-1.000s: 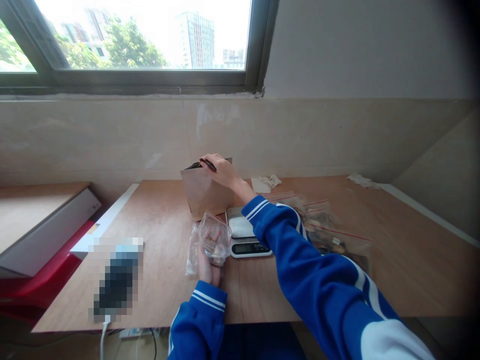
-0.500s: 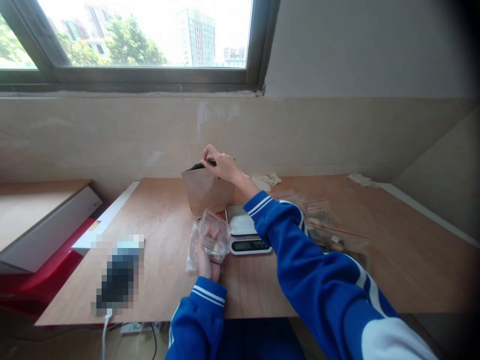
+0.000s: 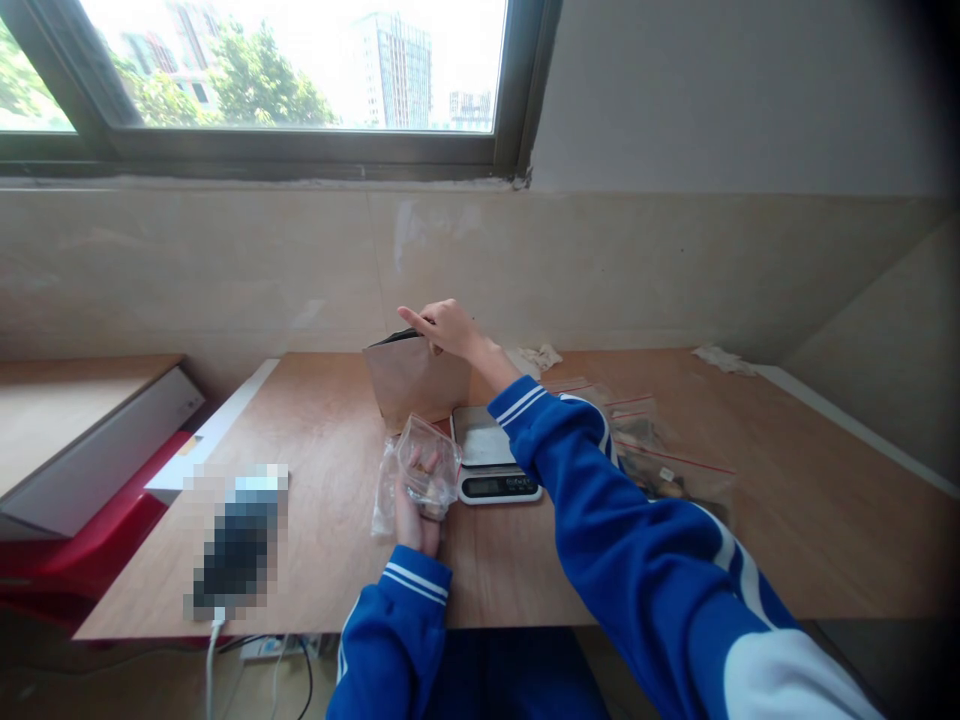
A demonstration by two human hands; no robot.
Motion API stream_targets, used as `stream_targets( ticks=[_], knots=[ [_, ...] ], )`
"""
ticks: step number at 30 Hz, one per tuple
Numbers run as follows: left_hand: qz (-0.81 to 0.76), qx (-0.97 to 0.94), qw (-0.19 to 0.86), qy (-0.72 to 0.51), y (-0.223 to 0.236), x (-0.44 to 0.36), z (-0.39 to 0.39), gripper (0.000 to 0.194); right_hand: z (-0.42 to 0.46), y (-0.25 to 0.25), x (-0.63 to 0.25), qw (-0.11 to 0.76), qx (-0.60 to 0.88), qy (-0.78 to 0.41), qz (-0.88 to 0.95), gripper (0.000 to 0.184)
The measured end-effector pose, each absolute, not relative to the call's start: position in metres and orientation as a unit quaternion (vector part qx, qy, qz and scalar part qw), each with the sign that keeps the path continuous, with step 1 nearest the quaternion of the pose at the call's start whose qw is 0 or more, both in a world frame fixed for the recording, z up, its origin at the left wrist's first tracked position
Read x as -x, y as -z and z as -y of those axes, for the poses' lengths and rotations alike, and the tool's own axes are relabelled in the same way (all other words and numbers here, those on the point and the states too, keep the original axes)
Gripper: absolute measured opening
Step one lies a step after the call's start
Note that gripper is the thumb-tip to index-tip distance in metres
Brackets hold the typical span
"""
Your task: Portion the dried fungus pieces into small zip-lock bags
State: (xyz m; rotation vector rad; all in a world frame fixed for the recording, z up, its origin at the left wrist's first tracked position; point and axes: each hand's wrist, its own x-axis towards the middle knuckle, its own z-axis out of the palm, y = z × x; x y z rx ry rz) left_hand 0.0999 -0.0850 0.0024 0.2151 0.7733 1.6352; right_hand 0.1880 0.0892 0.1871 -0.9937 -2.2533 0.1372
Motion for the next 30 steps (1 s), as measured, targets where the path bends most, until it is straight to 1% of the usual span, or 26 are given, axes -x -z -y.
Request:
stream_targets(
  ticks=[3, 6, 12, 14, 17, 19, 21, 27, 30],
  knots=[
    [-0.334, -0.095, 0.618, -0.706, -0.001, -0.099, 0.085, 0.022, -0.086, -0.188, -0.189, 0.377, 0.384, -0.084, 0.839, 0.068],
    [-0.332, -0.094, 0.621, -0.704, 0.002, -0.099, 0.084, 0.024, -0.084, -0.190, -0.187, 0.419, 0.397, -0.124, 0.807, 0.071],
    [-0.339, -0.088, 0.620, -0.703, 0.000, -0.099, 0.084, 0.030, -0.086, -0.192, -0.183, 0.440, 0.442, -0.171, 0.763, 0.077],
    [-0.340, -0.088, 0.620, -0.702, -0.001, -0.100, 0.084, 0.031, -0.086, -0.191, -0.182, 0.451, 0.463, -0.150, 0.748, 0.075],
    [-0.343, -0.091, 0.617, -0.703, -0.002, -0.100, 0.084, 0.032, -0.082, -0.186, -0.179, 0.457, 0.493, -0.087, 0.735, 0.065],
    [-0.345, -0.094, 0.614, -0.704, -0.001, -0.100, 0.084, 0.032, -0.079, -0.183, -0.176, 0.451, 0.492, -0.059, 0.742, 0.057],
    [-0.349, -0.095, 0.614, -0.702, 0.000, -0.100, 0.084, 0.032, -0.077, -0.181, -0.174, 0.446, 0.477, -0.050, 0.756, 0.054],
    [-0.351, -0.083, 0.615, -0.701, 0.000, -0.100, 0.084, 0.036, -0.077, -0.180, -0.186, 0.420, 0.439, -0.046, 0.793, 0.062],
    [-0.347, -0.072, 0.619, -0.701, -0.002, -0.099, 0.084, 0.036, -0.070, -0.178, -0.192, 0.423, 0.417, -0.009, 0.804, 0.058]
  ],
)
